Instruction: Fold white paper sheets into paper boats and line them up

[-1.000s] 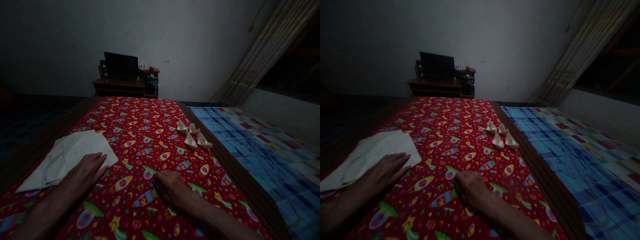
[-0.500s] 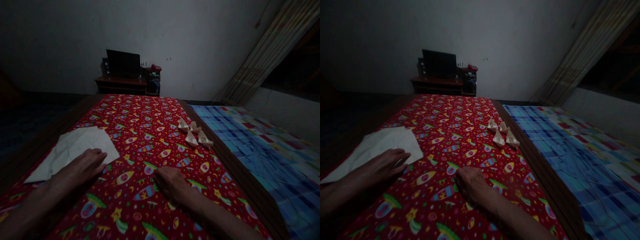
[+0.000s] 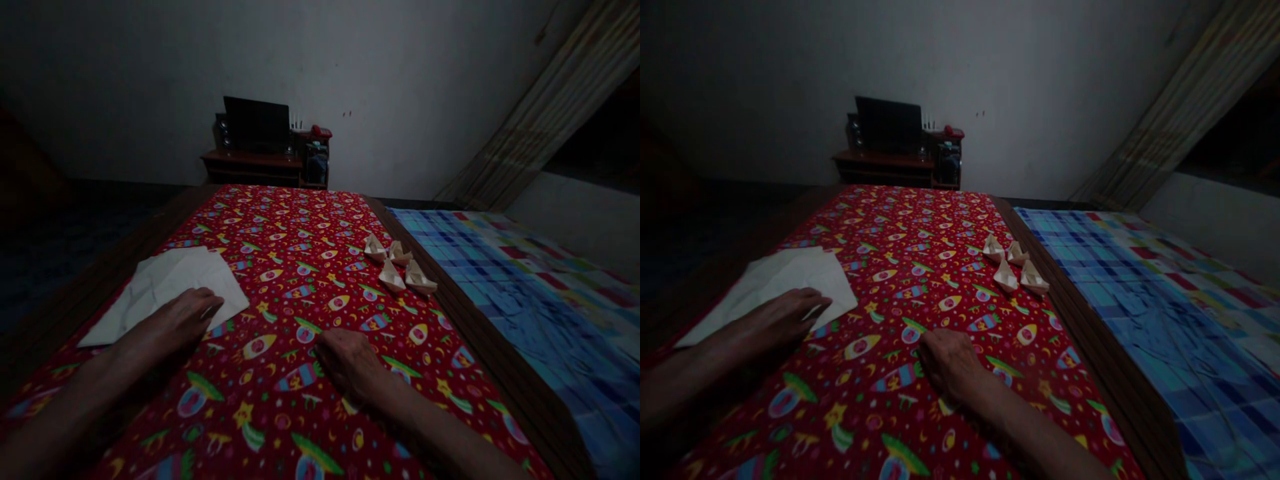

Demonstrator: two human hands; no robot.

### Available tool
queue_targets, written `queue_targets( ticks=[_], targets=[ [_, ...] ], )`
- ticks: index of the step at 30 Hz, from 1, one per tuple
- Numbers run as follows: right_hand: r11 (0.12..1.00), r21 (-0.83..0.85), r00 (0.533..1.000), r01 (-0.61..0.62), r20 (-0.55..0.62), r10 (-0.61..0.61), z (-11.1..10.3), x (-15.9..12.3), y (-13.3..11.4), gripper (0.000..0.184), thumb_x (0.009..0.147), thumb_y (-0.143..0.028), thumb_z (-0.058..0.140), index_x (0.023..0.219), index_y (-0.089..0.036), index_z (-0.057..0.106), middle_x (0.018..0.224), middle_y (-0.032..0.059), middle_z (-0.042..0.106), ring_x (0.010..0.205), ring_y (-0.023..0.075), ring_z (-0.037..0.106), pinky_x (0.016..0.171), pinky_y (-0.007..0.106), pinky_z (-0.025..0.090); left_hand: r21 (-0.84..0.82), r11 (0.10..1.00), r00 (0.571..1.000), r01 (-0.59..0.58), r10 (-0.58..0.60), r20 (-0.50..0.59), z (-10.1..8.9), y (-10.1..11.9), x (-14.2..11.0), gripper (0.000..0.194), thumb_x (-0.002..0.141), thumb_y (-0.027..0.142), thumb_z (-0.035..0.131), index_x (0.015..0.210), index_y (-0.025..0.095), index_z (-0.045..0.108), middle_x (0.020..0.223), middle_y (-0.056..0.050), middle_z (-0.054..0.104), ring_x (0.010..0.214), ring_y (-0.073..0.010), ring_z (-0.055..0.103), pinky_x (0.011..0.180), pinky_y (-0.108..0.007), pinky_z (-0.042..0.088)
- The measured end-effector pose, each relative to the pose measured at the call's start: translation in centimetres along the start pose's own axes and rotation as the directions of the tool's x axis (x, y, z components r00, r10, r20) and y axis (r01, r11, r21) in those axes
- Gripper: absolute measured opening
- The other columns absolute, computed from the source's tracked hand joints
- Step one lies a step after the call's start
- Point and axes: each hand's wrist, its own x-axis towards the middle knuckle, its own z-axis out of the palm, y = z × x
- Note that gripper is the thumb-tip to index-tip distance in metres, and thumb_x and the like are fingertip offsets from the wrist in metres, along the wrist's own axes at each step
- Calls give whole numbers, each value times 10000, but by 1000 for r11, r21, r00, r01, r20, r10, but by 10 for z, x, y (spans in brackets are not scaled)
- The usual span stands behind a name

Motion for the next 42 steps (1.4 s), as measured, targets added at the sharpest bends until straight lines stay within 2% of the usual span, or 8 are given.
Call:
queue_targets(
  ticks=[3,9,13,20,28,32,37,42],
  targets=[
    [999,34,1000,-5,28,4,1,-1,1,101,891,-166,414,820,-181,484,729,22,562,600,118,457,573,241,305,37,998,994,-44,40,101,1,-5,2,273,785,257,491,1014,193,627,966,-60,602,887,-194,573,789,-267,450],
    [998,66,998,-6,67,2,-3,-2,1,130,907,-162,382,798,-187,448,719,18,537,599,120,448,576,247,306,100,995,985,0,-17,171,-7,0,2,213,803,302,498,950,202,616,949,-71,577,877,-209,554,752,-282,427],
    [997,79,998,-4,63,-1,-2,-2,3,101,890,-143,405,814,-194,447,734,15,539,618,124,451,585,248,306,66,998,990,6,-15,143,-8,16,7,232,848,361,462,894,186,606,882,-60,566,804,-193,552,705,-279,421],
    [998,62,999,2,42,-4,0,-1,2,121,907,-170,393,806,-190,457,716,15,538,605,121,457,578,247,309,29,999,999,28,-27,-34,11,29,18,360,852,477,482,1067,201,563,974,-61,528,868,-194,543,753,-281,434],
    [997,76,999,14,39,-17,0,-2,3,114,906,-169,402,811,-192,462,721,14,544,620,122,469,581,251,305,-110,992,998,65,-64,12,16,19,21,471,842,537,468,1144,189,568,963,-52,535,847,-191,550,754,-280,430],
    [995,96,999,-3,36,-1,1,-2,4,106,917,-187,399,837,-191,468,723,8,539,614,117,464,587,252,308,-203,976,997,82,-79,23,14,22,22,420,880,467,426,1177,218,587,967,-46,544,820,-171,559,724,-261,428],
    [997,83,998,3,55,-7,-1,-2,2,114,919,-179,396,821,-189,454,721,6,527,611,115,445,577,254,288,-180,983,999,43,-37,37,14,26,20,420,854,490,472,1193,267,579,1005,-29,532,810,-160,560,683,-247,419],
    [997,83,999,-4,42,0,-2,-1,1,127,924,-190,390,813,-188,452,712,6,527,605,112,446,576,251,288,-184,983,1000,17,-19,-8,25,19,22,321,839,486,489,1014,242,601,992,-17,522,795,-155,554,676,-250,419]
  ],
)
